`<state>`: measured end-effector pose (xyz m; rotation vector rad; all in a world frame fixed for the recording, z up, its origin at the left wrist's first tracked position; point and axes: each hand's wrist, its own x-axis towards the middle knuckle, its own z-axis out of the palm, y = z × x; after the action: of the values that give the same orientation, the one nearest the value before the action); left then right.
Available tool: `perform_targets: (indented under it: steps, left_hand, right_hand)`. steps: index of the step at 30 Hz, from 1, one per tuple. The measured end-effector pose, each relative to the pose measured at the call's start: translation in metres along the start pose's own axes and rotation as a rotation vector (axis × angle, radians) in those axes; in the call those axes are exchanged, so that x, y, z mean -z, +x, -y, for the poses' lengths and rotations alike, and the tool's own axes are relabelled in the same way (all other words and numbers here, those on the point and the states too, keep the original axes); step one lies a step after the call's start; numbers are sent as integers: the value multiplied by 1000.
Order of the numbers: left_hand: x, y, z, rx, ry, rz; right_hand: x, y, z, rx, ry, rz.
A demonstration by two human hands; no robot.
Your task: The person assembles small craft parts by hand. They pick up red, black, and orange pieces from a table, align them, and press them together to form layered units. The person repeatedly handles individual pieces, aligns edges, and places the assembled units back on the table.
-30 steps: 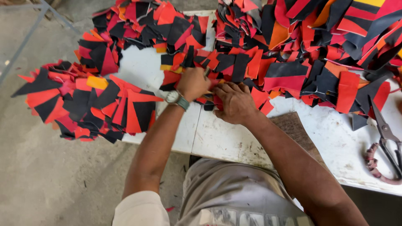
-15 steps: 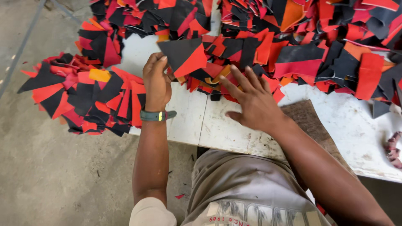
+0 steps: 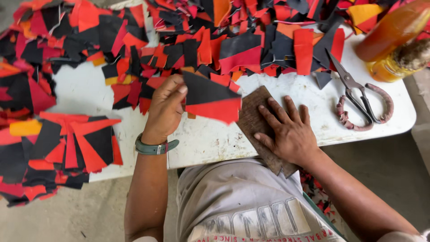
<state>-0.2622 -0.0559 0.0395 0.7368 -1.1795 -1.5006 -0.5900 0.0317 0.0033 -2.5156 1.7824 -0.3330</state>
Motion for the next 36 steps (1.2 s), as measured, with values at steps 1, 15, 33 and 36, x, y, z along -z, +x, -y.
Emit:
perform_targets:
  steps: [1,15,33,36]
  left_hand:
    - [-7,5,-2,8,145,48]
    - [-70,19,54,133,557,303]
    - [-79,11,45,182,599,214]
    - [-71,-12,71,390,379,332]
  right_hand:
    - [-4,2,-3,-20,-2,0]
    - [21,-4,-7,-284,-146,70]
    - [8,9,-77,-390,2047,371]
    - [13,3,-88,-369,2176,322]
